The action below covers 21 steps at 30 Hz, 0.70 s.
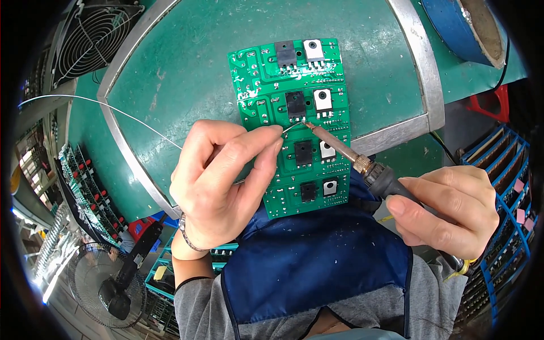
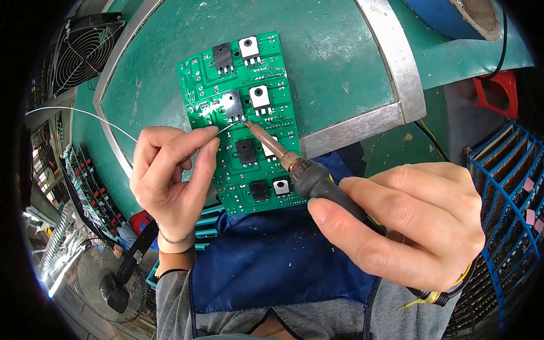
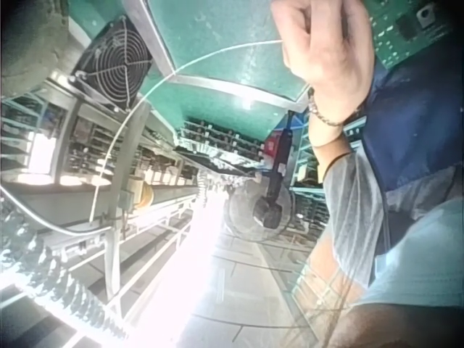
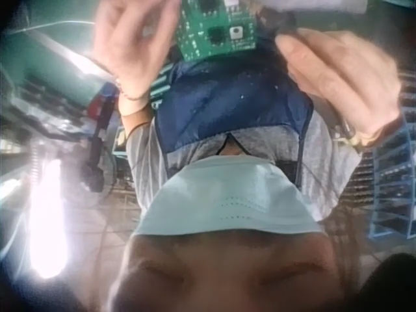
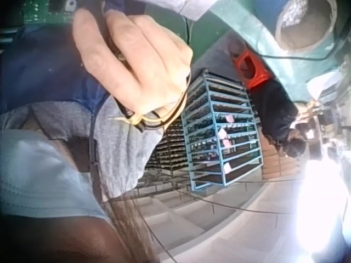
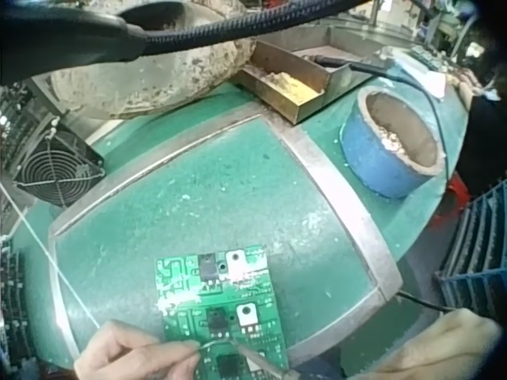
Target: The person solders electronic components onto a printed circuit board using a soldering iron and solder wire.
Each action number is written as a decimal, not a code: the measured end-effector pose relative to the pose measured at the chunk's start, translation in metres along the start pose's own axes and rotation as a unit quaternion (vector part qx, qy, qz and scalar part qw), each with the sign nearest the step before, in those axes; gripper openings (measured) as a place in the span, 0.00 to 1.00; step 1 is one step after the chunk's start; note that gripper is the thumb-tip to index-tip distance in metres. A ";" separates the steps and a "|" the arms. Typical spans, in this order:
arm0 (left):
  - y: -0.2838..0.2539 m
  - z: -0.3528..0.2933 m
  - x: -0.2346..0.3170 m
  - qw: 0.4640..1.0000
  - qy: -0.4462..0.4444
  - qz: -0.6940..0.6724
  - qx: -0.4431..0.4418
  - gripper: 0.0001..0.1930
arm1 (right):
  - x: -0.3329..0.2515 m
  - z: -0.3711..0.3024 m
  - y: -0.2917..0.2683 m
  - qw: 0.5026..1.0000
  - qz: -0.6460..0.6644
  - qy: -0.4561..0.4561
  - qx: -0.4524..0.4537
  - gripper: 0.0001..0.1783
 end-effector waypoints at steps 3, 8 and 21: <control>0.001 0.001 0.000 1.000 0.006 0.000 0.002 0.13 | 0.000 0.001 -0.001 1.000 -0.002 -0.008 -0.012 0.08; 0.002 0.003 0.000 1.000 0.014 0.005 0.001 0.13 | 0.002 0.005 -0.001 1.000 -0.010 -0.009 -0.016 0.07; -0.006 0.003 -0.002 1.000 0.004 0.020 0.012 0.13 | 0.004 0.004 0.000 1.000 -0.011 -0.007 -0.003 0.07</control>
Point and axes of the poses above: each hand's wrist, its own z-axis towards the middle knuckle, its own y-axis out of the palm, x = y × z, the point moved 5 cm from there along z, towards the middle knuckle, and after that the axes turned 11 degrees about x, right-handed, at the moved point
